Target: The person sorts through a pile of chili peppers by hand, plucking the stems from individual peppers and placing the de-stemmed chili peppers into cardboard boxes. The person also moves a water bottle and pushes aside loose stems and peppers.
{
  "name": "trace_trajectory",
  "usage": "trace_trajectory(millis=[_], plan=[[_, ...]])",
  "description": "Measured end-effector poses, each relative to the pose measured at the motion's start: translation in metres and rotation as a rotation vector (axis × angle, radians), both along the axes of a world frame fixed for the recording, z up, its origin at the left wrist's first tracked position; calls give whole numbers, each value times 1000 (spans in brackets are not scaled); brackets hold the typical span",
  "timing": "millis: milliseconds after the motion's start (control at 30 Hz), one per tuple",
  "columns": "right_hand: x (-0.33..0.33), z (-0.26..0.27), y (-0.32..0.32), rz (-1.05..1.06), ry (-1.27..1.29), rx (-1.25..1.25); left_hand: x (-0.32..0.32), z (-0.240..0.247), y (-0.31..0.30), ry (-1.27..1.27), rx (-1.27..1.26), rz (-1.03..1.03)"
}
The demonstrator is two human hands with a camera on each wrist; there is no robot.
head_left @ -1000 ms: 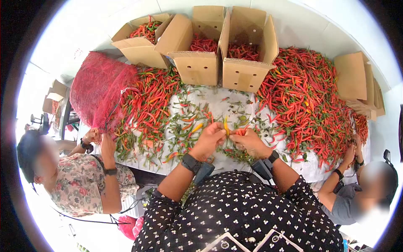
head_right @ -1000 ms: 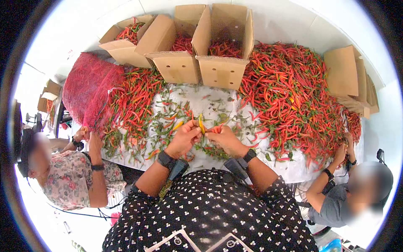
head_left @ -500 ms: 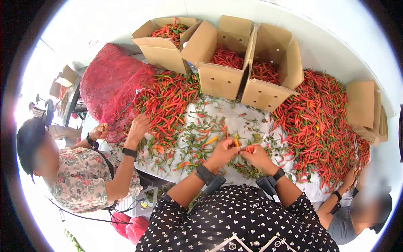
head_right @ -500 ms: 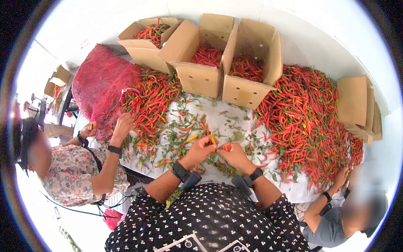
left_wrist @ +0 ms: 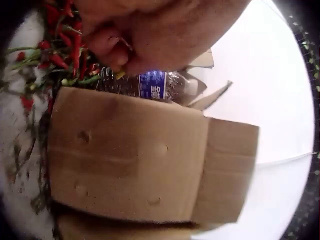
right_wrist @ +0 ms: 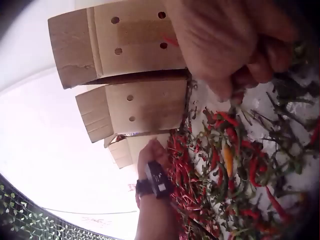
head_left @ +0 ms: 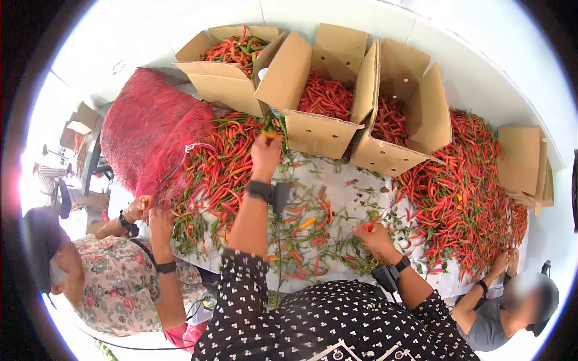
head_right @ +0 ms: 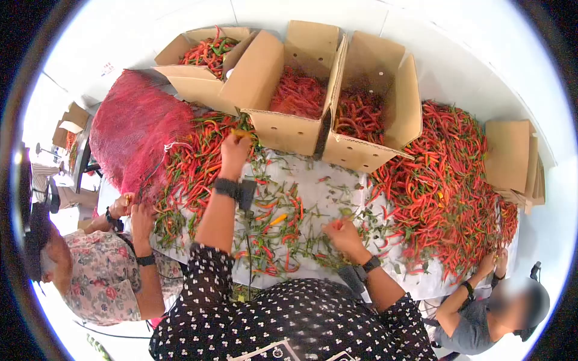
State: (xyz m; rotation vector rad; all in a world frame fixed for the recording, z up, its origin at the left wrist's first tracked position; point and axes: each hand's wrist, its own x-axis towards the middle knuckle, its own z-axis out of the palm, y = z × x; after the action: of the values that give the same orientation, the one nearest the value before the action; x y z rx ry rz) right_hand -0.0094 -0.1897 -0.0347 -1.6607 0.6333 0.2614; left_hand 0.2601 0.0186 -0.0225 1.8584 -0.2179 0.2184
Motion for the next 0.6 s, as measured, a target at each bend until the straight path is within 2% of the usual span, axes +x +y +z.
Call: trace_trajectory(millis=[67, 100, 167, 200, 233, 267, 300, 367, 400, 433, 500, 533, 600], plan=[[-1, 4, 1, 53, 65, 73, 32, -8, -6, 251, -159, -121], [-2, 3, 1, 44, 91, 78, 47, -20, -7, 176, 78, -72], [-3, -2, -1, 172, 57, 12, 40, -20, -9, 209, -214, -117], [-6, -5, -4, 221, 61, -82, 29, -21, -8, 220, -208, -120], [-7, -7, -7, 218, 67, -75, 10, -20, -6, 76, 27, -105], [-8, -9, -11, 317, 66, -161, -10, -20, -3, -74, 261, -89], [-9, -10, -14, 418, 65, -248, -36, -14, -2, -6, 355, -209], [-14, -12, -15, 411, 37, -215, -91, -15, -9, 95, 445, -355], [-14, -9, -14, 380, 6, -228, -109, -13, -13, 169, 570, -464], [-14, -7, -13, 349, -29, -242, -124, -14, -19, 167, 572, -456], [-14, -6, -14, 340, -27, -220, -148, -14, -31, 85, 776, -484], [-13, -2, -14, 347, -19, -196, -156, -11, -36, 82, 780, -479], [-17, 1, -14, 353, -15, -173, -170, -5, -44, 12, 915, -387]])
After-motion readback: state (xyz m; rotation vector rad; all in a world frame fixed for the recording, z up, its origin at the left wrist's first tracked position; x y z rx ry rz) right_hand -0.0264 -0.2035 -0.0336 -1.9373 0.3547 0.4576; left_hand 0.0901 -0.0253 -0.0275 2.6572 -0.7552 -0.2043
